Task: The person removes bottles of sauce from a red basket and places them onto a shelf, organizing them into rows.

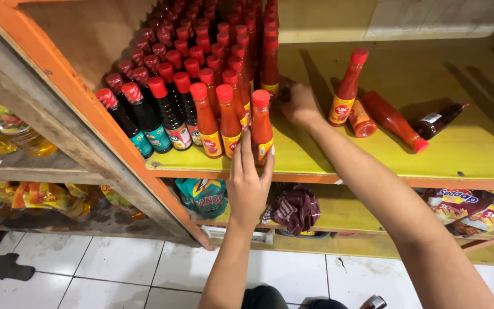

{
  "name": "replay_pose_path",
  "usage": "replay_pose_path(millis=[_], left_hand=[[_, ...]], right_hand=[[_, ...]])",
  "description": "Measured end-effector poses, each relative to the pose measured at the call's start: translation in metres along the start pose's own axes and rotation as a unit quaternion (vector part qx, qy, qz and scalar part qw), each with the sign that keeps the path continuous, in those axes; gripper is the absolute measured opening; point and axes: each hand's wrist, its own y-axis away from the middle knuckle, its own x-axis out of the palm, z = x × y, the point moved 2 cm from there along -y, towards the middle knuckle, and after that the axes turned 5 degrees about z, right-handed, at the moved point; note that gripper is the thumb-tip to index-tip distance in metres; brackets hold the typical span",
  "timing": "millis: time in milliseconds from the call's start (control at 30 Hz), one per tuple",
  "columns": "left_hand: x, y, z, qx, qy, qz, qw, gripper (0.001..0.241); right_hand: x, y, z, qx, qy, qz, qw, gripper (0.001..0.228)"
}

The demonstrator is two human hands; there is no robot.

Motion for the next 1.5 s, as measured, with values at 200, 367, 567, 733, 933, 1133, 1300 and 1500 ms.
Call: replay_pose_path(millis=[200, 367, 567, 733, 933, 1133, 1300, 1500], left_hand=[[0.003, -0.001, -0.003, 0.0, -0.012, -0.01, 1.0, 0.056], [0.003, -0.001, -0.003, 0.002, -0.02, -0.003, 1.0, 0.057], [0.002, 0.0, -0.003, -0.002, -0.018, 0.002, 1.0, 0.057], [0.004, 0.0, -0.002, -0.004, -0.014, 0.002, 1.0, 0.056], [0.005, 0.002, -0.001, -0.013, -0.007, 0.019, 1.0, 0.058], [0.017, -0.001, 0.003, -0.022, 0.03, 0.037, 0.999, 0.06], [0.037, -0.007, 0.003, -0.058, 0.13, 0.12, 0.982, 0.069], [0.008, 0.002, 0.002, 0.039, 0.031, -0.017, 0.999, 0.052]], right_hand=[[0.011, -0.006, 0.0, -0.114, -0.004, -0.006, 0.993, 0.033], [0.013, -0.004, 0.004, -0.084, 0.021, -0.002, 0.996, 0.037], [0.009, 0.003, 0.009, -0.046, -0.014, -0.004, 0.999, 0.056], [0.006, 0.001, 0.013, 0.075, -0.04, 0.086, 0.993, 0.115], [0.006, 0.009, 0.02, -0.044, -0.16, 0.157, 0.974, 0.1], [-0.077, 0.096, 0.058, -0.093, -0.381, 0.258, 0.883, 0.079], [-0.082, 0.139, 0.094, -0.099, -0.178, 0.172, 0.964, 0.053], [-0.062, 0.106, 0.079, -0.149, -0.022, 0.049, 0.987, 0.034]])
